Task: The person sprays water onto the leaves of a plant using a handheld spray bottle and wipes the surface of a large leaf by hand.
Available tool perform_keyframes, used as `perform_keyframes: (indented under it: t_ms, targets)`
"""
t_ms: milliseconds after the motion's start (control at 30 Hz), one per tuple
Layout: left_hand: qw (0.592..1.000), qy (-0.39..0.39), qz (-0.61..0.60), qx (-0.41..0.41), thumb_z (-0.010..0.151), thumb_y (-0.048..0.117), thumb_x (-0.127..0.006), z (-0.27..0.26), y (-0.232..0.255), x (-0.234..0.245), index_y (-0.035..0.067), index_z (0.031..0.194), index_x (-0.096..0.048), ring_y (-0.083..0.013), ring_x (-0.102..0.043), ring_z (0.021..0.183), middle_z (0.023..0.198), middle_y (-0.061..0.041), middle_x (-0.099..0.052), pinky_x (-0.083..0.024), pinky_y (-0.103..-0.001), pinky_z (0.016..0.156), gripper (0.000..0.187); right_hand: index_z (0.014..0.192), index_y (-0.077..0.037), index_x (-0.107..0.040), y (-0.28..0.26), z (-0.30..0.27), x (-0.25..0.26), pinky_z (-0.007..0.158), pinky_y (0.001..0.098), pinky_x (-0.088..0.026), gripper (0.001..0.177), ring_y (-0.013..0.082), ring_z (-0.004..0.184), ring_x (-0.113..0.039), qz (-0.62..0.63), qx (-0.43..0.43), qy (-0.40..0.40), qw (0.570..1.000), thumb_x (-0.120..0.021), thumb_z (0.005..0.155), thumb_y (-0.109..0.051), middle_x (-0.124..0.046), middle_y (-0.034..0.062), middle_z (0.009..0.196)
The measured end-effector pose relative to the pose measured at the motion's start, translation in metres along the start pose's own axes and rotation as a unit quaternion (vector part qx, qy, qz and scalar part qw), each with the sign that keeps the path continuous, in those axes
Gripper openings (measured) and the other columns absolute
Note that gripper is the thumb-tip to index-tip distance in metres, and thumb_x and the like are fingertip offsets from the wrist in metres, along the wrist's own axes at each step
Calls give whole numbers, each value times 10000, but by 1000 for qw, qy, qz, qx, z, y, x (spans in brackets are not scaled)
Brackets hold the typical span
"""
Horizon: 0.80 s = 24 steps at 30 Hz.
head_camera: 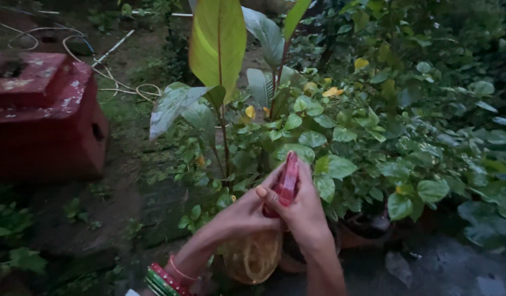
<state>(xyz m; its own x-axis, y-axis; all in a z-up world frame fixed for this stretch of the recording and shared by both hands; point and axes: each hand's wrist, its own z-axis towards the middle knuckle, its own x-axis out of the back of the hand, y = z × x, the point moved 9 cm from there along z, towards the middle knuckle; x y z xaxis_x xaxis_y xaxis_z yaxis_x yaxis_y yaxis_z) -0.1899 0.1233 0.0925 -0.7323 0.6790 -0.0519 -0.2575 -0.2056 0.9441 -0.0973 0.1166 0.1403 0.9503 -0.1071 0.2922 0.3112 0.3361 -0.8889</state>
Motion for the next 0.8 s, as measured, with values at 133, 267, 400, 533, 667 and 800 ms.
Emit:
perform_keyframes:
  t_ms: [133,267,400,533,667,800]
  targets:
    - [993,56,88,-49,826,154,-832,11,11,27,30,1682,-83,-226,-569,1268,1463,-216,-536,-484,-357,1089,1144,1522,0,-385,-23,0,18,1143,381,-373,971,272,1415,-457,-120,105,-16,987,-887,735,-270,-444,152,1546]
    - [943,178,277,-49,848,327,-819,17,58,55,-7,1617,-190,-244,-621,1306,1466,-202,-578,-489,-371,1099,1049,1499,-42,-465,1,-1,33,1149,372,-371,762,232,1444,-461,76,19,-24,997,-775,817,-181,-528,105,1530]
    - [946,196,256,-44,824,360,-818,38,95,60,44,1621,-205,-260,-633,1258,1427,-202,-577,-502,-394,1078,1054,1444,-13,-525,42,14,21,1127,405,-427,564,261,1381,-540,237,-18,2,971,-681,923,-164,-587,124,1464]
    - [978,184,84,-52,793,350,-844,62,110,73,105,1635,-238,-295,-644,1165,1389,-161,-541,-580,-482,1018,1066,1463,-75,-492,66,24,-12,1082,424,-476,567,235,1333,-578,377,-78,-86,919,-477,990,-386,-603,99,1443]
    - [977,183,50,-96,825,337,-851,80,107,79,33,1634,-309,-281,-544,1312,1446,-200,-502,-422,-467,1125,1020,1472,-53,-474,74,20,-37,1023,494,-496,651,269,1265,-584,588,-154,-149,780,-356,1042,-527,-591,133,1418]
    - [970,144,188,-61,851,406,-824,98,102,81,54,1637,-242,-203,-430,1436,1579,-130,-417,-333,-412,1182,1040,1469,-51,-471,74,26,-36,1040,500,-511,596,282,1272,-590,570,-131,-83,807,-380,1049,-464,-577,146,1434]
